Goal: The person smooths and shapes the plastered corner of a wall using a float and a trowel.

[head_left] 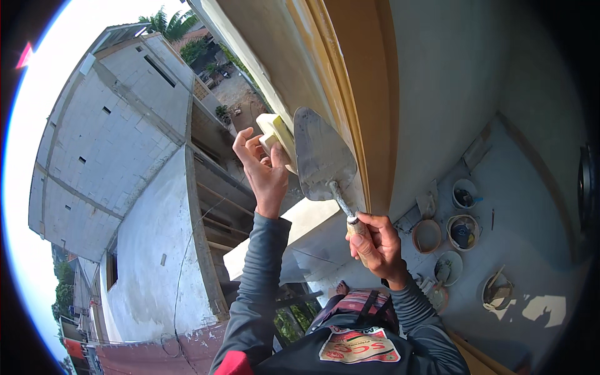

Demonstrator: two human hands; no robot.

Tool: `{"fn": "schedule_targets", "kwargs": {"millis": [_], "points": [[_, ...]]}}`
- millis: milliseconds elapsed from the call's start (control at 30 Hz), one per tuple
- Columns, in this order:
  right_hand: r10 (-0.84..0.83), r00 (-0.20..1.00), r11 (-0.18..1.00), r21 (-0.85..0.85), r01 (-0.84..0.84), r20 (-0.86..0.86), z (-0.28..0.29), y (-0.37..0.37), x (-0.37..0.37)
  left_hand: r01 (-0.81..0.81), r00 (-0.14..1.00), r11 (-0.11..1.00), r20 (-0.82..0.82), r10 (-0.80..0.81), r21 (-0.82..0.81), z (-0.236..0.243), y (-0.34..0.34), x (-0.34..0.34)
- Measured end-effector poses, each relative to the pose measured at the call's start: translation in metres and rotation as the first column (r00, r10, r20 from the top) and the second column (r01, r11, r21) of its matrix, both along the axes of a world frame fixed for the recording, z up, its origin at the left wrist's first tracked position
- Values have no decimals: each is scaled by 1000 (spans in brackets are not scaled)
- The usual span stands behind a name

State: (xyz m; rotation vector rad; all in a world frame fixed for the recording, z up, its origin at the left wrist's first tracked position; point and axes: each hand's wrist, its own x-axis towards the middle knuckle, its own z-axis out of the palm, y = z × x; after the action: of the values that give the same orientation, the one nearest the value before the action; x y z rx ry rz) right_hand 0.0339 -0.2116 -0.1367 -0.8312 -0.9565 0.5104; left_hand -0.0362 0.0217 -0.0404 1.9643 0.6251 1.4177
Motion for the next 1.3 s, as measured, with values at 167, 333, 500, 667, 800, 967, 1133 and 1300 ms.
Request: {"fn": "schedule_targets", "kwargs": {"millis": [167, 333, 500, 667, 800, 967, 1133, 1300], "points": [[36, 999, 999, 32, -34, -41, 2, 25, -4, -16, 997, 989, 67, 26, -146, -52, -3, -38], [113, 986, 989, 104, -100, -126, -5, 53, -11, 15, 986, 997, 169, -1, -77, -31, -18, -57], [121, 961, 981, 179, -77, -247, -41, 64, -22, 28, 975, 996, 218, -46, 86, 13, -30, -52], [50, 967, 995, 91, -28, -249, -76, 44, -40, 93, 949, 966, 273, -160, 243, 66, -49, -27], [66, 971, 993, 115, -40, -230, -99, 23, -50, 88, 940, 908, 269, -212, 409, 98, -52, -3], [43, 990, 997, 77, -33, -136, -80, 5, -43, 45, 976, 909, 175, -128, 415, 88, -37, 8], [34, 998, 991, 132, -27, -50, -48, 19, -27, 111, 993, 988, 24, -114, 109, -4, -24, -8], [66, 994, 971, 234, -45, -82, -13, 67, -23, 54, 998, 989, -35, -59, -135, -70, -25, -45]]}}
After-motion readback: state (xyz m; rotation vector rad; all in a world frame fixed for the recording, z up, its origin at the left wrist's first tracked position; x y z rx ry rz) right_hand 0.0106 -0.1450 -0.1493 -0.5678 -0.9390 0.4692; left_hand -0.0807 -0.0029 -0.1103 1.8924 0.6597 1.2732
